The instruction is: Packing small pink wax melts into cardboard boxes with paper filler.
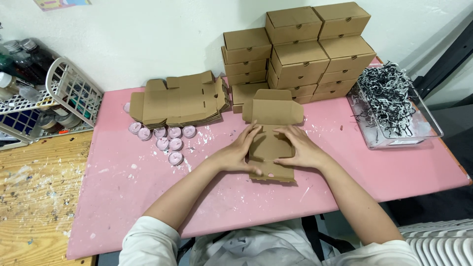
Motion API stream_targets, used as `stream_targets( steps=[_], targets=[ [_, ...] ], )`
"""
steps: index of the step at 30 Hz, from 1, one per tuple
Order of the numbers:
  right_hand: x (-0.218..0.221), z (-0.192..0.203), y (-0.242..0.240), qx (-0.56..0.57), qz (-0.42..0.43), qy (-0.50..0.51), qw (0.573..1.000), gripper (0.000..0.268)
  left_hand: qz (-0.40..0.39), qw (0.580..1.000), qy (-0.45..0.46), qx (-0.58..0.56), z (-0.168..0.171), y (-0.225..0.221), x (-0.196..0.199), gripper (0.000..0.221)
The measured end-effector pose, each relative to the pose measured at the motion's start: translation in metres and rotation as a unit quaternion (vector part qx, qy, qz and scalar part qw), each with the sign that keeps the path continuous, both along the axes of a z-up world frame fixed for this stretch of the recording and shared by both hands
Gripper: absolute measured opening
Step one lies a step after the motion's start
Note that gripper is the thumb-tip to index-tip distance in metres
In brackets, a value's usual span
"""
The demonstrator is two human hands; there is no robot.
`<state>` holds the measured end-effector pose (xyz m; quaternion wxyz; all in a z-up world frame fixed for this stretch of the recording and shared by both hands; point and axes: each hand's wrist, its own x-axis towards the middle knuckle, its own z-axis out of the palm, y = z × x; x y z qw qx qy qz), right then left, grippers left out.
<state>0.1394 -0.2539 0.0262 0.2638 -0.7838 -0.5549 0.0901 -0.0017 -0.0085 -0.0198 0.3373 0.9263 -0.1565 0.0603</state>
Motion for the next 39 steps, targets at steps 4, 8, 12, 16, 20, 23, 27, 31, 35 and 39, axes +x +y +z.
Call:
stream_targets(
  steps=[4, 8, 12, 16, 20, 23, 27, 31, 35, 39],
  targets=[
    [0.000, -0.003, -0.001, 0.012, 0.000, 0.006, 1.000, 0.089, -0.048, 0.997, 0.050, -0.042, 0.030, 0.000, -0.006, 0.161],
    [0.000, -0.004, -0.002, 0.013, -0.001, 0.029, 0.999, 0.089, -0.074, 0.993, 0.084, -0.023, 0.039, -0.004, -0.010, 0.171],
    [0.002, -0.008, -0.003, -0.004, -0.005, 0.036, 0.999, 0.089, -0.065, 0.997, 0.051, -0.007, 0.035, -0.005, -0.013, 0.153],
    [0.015, -0.024, -0.008, 0.006, -0.013, 0.130, 0.991, 0.066, -0.018, 0.998, 0.007, 0.067, 0.047, -0.015, -0.015, 0.140],
    [0.015, -0.025, -0.009, 0.042, 0.006, 0.238, 0.970, 0.077, 0.022, 0.996, -0.019, 0.086, 0.042, -0.011, -0.012, 0.126],
    [0.017, -0.031, -0.009, 0.073, 0.038, 0.301, 0.950, 0.084, 0.038, 0.995, -0.046, 0.083, 0.029, -0.003, -0.005, 0.106],
    [0.021, -0.038, -0.011, 0.097, 0.075, 0.167, 0.978, 0.088, 0.032, 0.996, -0.040, 0.072, 0.032, 0.001, -0.005, 0.076],
    [0.021, -0.025, -0.011, 0.106, 0.060, 0.210, 0.970, 0.082, 0.025, 0.992, -0.072, 0.101, 0.032, 0.001, -0.004, 0.067],
    [0.005, -0.002, -0.007, 0.037, 0.062, 0.150, 0.986, 0.042, 0.005, 0.995, -0.036, 0.090, 0.036, -0.001, -0.007, 0.045],
    [0.002, -0.006, -0.005, 0.022, 0.084, 0.097, 0.991, 0.023, -0.024, 0.998, -0.064, 0.013, 0.037, -0.003, -0.009, 0.029]
  ],
)
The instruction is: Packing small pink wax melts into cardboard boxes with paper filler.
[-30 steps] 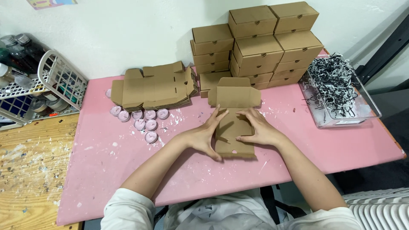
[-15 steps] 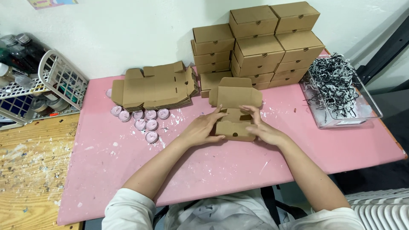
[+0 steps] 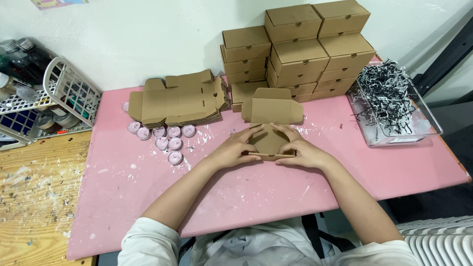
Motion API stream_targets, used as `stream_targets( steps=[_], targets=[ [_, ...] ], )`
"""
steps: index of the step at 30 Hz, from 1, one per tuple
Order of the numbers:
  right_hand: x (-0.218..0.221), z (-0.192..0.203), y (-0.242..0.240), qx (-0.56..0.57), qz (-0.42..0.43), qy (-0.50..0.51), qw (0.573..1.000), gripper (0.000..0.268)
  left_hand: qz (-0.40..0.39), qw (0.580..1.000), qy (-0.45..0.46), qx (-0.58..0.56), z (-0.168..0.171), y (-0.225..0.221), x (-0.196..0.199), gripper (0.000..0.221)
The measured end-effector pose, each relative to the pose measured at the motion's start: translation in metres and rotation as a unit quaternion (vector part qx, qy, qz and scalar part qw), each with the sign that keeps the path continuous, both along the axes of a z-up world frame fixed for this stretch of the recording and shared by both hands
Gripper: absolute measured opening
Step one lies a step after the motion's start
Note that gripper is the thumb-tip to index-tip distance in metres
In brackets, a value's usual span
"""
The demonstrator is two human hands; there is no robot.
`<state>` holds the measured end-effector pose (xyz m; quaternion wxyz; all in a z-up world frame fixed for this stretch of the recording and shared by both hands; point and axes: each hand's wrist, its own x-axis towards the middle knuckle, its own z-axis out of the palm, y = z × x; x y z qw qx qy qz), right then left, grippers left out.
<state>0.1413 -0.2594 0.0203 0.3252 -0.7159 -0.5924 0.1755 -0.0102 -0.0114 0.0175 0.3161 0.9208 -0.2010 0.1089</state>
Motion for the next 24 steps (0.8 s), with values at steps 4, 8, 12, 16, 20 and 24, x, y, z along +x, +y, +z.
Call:
stream_targets(
  steps=[4, 8, 12, 16, 20, 24],
  targets=[
    [0.001, 0.001, 0.001, -0.010, 0.008, -0.026, 1.000, 0.021, -0.010, 1.000, -0.004, -0.022, -0.014, -0.002, 0.007, 0.023],
    [0.000, 0.003, 0.000, -0.030, -0.003, -0.020, 0.999, 0.022, 0.004, 0.998, 0.025, -0.053, -0.024, -0.008, 0.010, 0.026],
    [0.001, 0.010, 0.000, -0.024, -0.011, 0.049, 0.998, 0.045, 0.015, 0.997, 0.034, -0.062, -0.032, -0.007, 0.013, 0.019],
    [0.035, -0.041, -0.005, 0.164, -0.027, 0.023, 0.986, 0.039, 0.000, 0.998, 0.005, -0.067, -0.026, -0.009, 0.011, 0.021],
    [0.050, -0.057, -0.006, 0.244, -0.404, 0.144, 0.870, 0.048, -0.022, 0.999, 0.004, -0.046, -0.016, -0.012, 0.007, 0.019],
    [0.047, -0.047, -0.003, 0.245, -0.352, 0.419, 0.801, 0.043, -0.035, 0.999, 0.009, 0.019, -0.016, -0.015, 0.005, 0.022]
  ],
)
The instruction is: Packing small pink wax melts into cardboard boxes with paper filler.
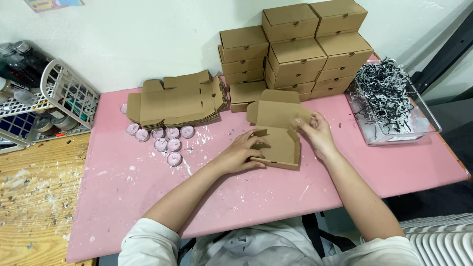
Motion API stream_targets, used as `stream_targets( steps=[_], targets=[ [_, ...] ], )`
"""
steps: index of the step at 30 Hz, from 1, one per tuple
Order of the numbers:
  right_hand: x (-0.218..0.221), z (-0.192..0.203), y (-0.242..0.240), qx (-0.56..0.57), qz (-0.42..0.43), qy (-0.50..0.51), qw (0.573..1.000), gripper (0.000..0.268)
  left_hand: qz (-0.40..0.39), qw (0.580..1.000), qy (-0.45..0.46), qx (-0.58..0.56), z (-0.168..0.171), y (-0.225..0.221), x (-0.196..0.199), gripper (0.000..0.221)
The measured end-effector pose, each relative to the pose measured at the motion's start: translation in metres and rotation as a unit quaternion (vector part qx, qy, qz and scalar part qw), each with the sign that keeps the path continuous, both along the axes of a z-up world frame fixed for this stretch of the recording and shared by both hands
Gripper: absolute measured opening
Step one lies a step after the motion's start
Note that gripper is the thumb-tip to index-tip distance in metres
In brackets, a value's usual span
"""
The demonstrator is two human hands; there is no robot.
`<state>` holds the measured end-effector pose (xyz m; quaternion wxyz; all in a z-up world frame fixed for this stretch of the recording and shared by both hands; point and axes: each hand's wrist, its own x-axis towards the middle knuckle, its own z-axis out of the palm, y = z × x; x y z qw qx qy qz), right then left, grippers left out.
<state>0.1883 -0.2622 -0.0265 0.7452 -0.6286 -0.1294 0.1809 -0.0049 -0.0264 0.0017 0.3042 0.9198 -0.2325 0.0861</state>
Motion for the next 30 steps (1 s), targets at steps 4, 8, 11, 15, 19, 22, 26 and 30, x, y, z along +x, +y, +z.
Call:
stream_targets(
  steps=[4, 8, 11, 15, 19, 22, 26, 30],
  targets=[
    [-0.014, 0.011, 0.002, -0.011, 0.028, -0.032, 0.999, 0.033, 0.012, 1.000, -0.009, 0.014, -0.007, -0.005, 0.001, 0.025],
    [-0.018, 0.016, 0.005, -0.023, -0.004, -0.047, 0.999, 0.027, 0.045, 0.999, 0.007, 0.006, -0.011, -0.009, 0.003, 0.031],
    [-0.021, 0.023, 0.006, 0.005, -0.005, -0.051, 0.999, 0.031, 0.081, 0.997, -0.015, 0.009, -0.016, -0.012, 0.005, 0.034],
    [-0.011, 0.009, 0.007, 0.005, -0.015, -0.054, 0.998, 0.030, 0.136, 0.989, -0.040, 0.038, -0.029, -0.011, 0.015, 0.038],
    [0.004, -0.004, 0.007, 0.005, -0.025, -0.078, 0.997, 0.030, 0.144, 0.988, -0.049, 0.040, -0.030, -0.009, 0.027, 0.037],
    [0.003, 0.013, 0.005, 0.044, -0.023, -0.151, 0.987, 0.036, 0.142, 0.988, -0.051, 0.042, -0.023, -0.011, 0.029, 0.040],
    [-0.002, 0.053, -0.022, -0.034, -0.135, -0.236, 0.962, 0.050, 0.135, 0.988, -0.074, 0.028, -0.015, -0.013, 0.023, 0.048],
    [0.037, 0.084, -0.090, -0.206, -0.303, -0.440, 0.820, 0.040, 0.162, 0.982, -0.086, 0.042, 0.015, -0.020, 0.021, 0.065]
  ],
)
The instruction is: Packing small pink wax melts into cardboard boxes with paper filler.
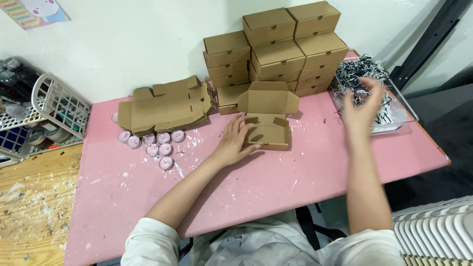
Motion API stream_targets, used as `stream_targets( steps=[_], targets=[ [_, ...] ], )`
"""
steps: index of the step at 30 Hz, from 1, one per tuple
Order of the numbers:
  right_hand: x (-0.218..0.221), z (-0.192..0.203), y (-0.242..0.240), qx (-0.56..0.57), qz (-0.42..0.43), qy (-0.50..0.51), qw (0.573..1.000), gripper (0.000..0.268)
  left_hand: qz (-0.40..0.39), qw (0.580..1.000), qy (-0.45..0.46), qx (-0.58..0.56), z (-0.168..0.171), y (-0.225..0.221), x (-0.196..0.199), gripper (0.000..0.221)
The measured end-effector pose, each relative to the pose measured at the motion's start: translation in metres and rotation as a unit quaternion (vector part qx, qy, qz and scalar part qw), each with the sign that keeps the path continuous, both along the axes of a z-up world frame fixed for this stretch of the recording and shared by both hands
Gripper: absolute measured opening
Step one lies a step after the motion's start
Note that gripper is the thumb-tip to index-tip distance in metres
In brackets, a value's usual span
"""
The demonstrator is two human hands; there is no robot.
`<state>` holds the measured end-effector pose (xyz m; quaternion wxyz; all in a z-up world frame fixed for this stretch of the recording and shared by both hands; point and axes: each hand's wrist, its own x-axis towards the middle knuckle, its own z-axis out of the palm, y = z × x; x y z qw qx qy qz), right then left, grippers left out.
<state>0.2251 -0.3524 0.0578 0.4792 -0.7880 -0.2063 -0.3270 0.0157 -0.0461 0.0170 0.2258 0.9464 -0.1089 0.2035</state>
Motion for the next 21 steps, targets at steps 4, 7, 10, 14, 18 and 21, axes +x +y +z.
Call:
stream_targets(
  steps=[4, 7, 10, 14, 18, 21],
  targets=[
    [0.050, 0.003, -0.066, -0.228, -0.117, -0.037, 0.966, 0.041, -0.025, 0.999, -0.041, -0.011, 0.017, -0.018, 0.013, 0.057],
    [0.076, -0.008, -0.079, -0.354, -0.073, 0.168, 0.917, 0.070, -0.066, 0.995, -0.072, 0.012, 0.030, -0.049, 0.036, 0.047],
    [0.093, -0.016, -0.090, -0.410, -0.106, 0.260, 0.868, 0.044, -0.099, 0.992, -0.074, 0.012, 0.041, -0.083, 0.066, 0.042],
    [0.093, 0.003, -0.108, -0.240, -0.025, 0.101, 0.965, 0.020, -0.105, 0.994, -0.041, -0.002, 0.052, -0.129, 0.117, 0.036],
    [0.068, 0.032, -0.100, -0.163, 0.057, 0.013, 0.985, 0.020, -0.090, 0.990, -0.030, -0.100, 0.058, -0.179, 0.173, 0.056],
    [0.067, 0.030, -0.096, -0.112, 0.080, 0.108, 0.985, 0.031, -0.078, 0.981, -0.021, -0.176, 0.054, -0.213, 0.210, 0.085]
  ],
)
